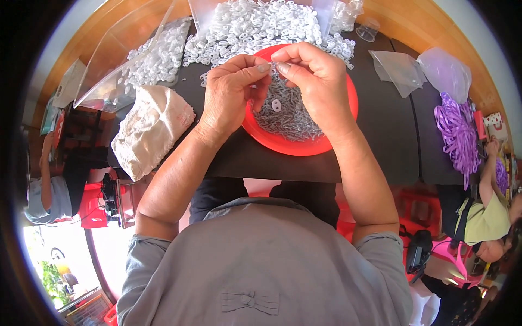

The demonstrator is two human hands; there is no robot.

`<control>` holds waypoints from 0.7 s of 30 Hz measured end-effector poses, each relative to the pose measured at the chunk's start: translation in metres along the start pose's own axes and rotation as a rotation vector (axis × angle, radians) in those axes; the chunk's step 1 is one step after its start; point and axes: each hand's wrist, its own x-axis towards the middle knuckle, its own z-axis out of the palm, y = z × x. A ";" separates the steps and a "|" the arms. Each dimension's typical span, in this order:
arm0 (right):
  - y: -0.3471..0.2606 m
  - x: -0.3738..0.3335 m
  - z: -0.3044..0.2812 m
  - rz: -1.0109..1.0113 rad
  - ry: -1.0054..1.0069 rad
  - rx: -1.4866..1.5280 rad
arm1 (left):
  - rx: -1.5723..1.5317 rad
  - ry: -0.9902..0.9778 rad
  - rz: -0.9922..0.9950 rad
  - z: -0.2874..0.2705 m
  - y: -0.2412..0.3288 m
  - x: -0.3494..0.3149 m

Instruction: Assembling small white plastic components by inserting tiny grey metal springs/pins into them.

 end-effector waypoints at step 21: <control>0.005 -0.001 0.001 -0.220 0.008 -0.204 | 0.106 -0.001 0.029 0.003 0.000 -0.001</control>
